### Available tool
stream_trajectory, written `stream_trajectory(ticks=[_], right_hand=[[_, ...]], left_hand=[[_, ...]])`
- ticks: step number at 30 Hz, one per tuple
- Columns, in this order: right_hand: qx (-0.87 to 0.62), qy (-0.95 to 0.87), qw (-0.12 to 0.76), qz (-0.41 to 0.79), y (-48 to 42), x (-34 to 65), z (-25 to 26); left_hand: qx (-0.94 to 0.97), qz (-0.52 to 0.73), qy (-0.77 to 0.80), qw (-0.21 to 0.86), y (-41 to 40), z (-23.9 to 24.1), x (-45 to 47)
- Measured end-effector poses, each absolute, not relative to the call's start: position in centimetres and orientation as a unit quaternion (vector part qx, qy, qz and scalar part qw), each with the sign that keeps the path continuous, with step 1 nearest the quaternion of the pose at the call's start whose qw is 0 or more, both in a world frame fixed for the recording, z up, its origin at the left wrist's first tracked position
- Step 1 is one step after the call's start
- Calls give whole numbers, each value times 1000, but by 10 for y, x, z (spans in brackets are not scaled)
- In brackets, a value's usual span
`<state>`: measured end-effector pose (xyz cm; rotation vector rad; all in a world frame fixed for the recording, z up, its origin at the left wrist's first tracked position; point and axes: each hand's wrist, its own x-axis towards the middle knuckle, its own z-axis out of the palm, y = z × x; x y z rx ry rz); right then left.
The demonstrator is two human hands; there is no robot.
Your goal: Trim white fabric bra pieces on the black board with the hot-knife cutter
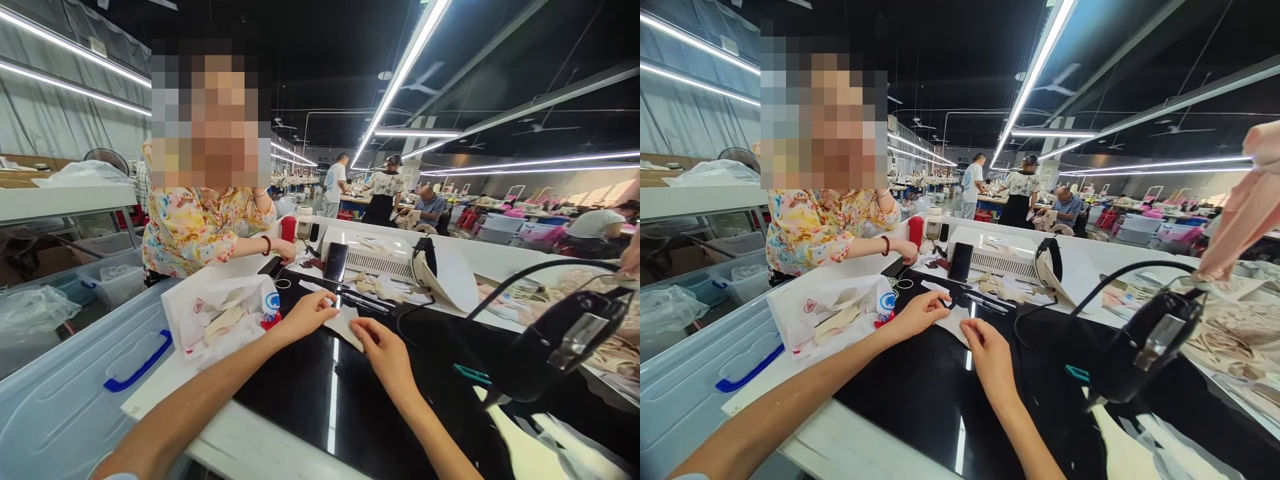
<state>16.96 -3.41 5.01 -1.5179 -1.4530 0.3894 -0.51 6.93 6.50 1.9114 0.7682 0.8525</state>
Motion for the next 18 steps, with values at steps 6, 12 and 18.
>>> stream_trajectory(ticks=[6,12,18], right_hand=[[-638,-634,428,95,-12,170,41],[-660,-654,367,44,-4,167,23],[-674,-665,321,10,-2,170,14]], left_hand=[[836,310,329,311,89,57,0],[868,271,339,241,96,43,4],[882,250,344,204,96,30,4]])
